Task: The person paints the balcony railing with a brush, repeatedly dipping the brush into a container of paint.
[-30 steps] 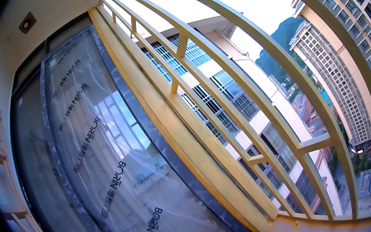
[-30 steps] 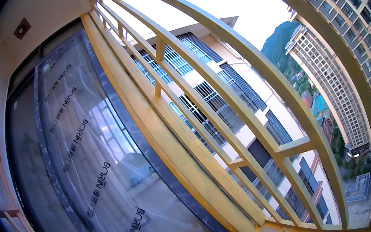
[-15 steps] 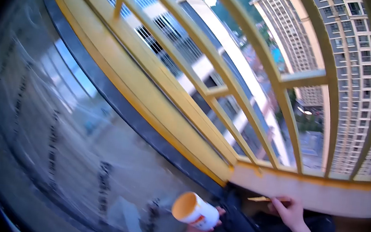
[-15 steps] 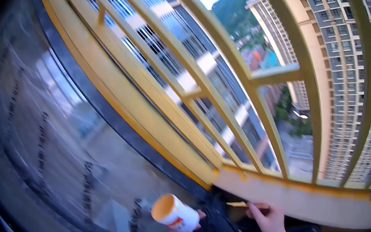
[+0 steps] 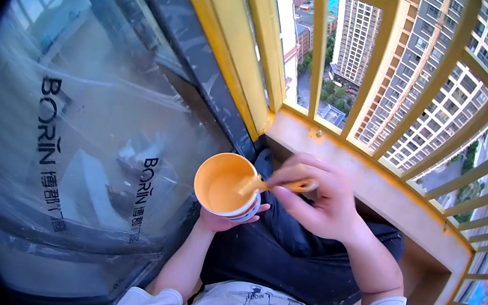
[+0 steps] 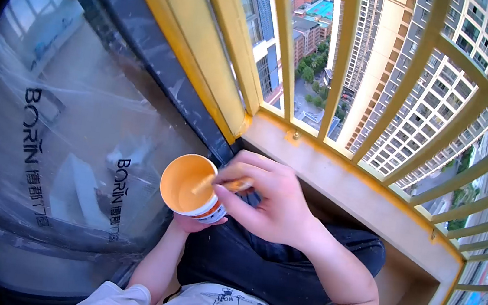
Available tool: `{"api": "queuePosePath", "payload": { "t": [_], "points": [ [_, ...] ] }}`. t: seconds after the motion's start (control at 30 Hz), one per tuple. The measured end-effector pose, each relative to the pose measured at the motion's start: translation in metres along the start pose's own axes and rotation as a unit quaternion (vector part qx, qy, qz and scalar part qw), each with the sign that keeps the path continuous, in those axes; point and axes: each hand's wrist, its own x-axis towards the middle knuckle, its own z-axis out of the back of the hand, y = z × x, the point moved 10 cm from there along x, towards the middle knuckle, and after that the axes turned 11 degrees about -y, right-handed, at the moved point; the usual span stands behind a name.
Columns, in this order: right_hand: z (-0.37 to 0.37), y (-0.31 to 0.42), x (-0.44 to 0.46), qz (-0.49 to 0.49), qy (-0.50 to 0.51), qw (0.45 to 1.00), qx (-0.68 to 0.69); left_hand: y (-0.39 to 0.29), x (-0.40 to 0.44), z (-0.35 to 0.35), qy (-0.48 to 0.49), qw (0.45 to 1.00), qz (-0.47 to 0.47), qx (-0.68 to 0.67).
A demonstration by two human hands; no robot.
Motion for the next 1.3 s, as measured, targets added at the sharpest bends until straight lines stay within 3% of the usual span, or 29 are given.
{"api": "queuePosePath", "payload": {
  "t": [0.03, 0.13, 0.2, 0.37, 0.57, 0.63, 0.7, 0.77, 0.8, 0.93, 1.03, 1.07, 1.13, 1.17, 1.23, 1.3],
  "points": [
    [-0.018, -0.004, 0.007, -0.009, 0.026, 0.999, -0.027, -0.006, -0.001, -0.007, 0.008, 0.995, -0.037, 0.092],
    [-0.057, -0.021, 0.022, 0.013, 0.076, 0.994, -0.082, 0.001, 0.004, 0.02, -0.098, 0.993, 0.013, -0.067],
    [-0.085, -0.027, 0.021, 0.061, 0.156, 0.972, -0.167, 0.0, 0.004, 0.021, -0.089, 0.987, 0.009, -0.132],
    [-0.109, -0.043, 0.021, 0.052, 0.201, 0.954, -0.217, -0.002, 0.003, 0.022, -0.068, 0.966, 0.024, -0.248],
    [-0.101, -0.039, 0.028, 0.043, 0.2, 0.962, -0.18, -0.008, 0.004, 0.025, -0.077, 0.992, -0.024, -0.098],
    [-0.101, -0.042, 0.023, 0.056, 0.221, 0.96, -0.16, -0.004, 0.004, 0.037, -0.135, 0.988, -0.02, -0.074],
    [-0.078, -0.029, 0.036, 0.037, 0.165, 0.979, -0.113, -0.004, 0.007, 0.026, -0.103, 0.992, -0.04, 0.06],
    [-0.043, -0.023, 0.048, 0.033, 0.088, 0.995, -0.036, 0.004, 0.012, 0.009, -0.053, 0.99, 0.066, -0.109],
    [-0.022, -0.018, 0.055, 0.042, 0.028, 0.999, -0.014, 0.005, 0.014, -0.01, -0.002, 0.922, 0.181, -0.343],
    [0.059, -0.006, 0.088, 0.099, -0.182, 0.977, -0.041, 0.025, 0.009, 0.005, -0.02, 0.864, 0.219, -0.452],
    [0.065, 0.045, 0.141, 0.31, -0.223, 0.913, -0.142, 0.011, 0.013, -0.014, -0.007, 0.851, 0.201, -0.485],
    [0.062, 0.059, 0.155, 0.375, -0.235, 0.881, -0.168, 0.019, 0.013, 0.002, -0.042, 0.855, 0.201, -0.477],
    [0.055, 0.069, 0.183, 0.416, -0.246, 0.854, -0.192, 0.034, 0.008, 0.038, -0.144, 0.86, 0.188, -0.453],
    [0.052, 0.071, 0.2, 0.419, -0.25, 0.853, -0.187, 0.037, 0.009, 0.039, -0.145, 0.863, 0.185, -0.448],
    [0.045, 0.072, 0.217, 0.464, -0.261, 0.825, -0.188, 0.044, 0.008, 0.038, -0.165, 0.8, 0.181, -0.547],
    [0.038, 0.053, 0.226, 0.449, -0.216, 0.846, -0.19, 0.037, 0.005, 0.027, -0.155, 0.809, 0.18, -0.537]
  ]
}}
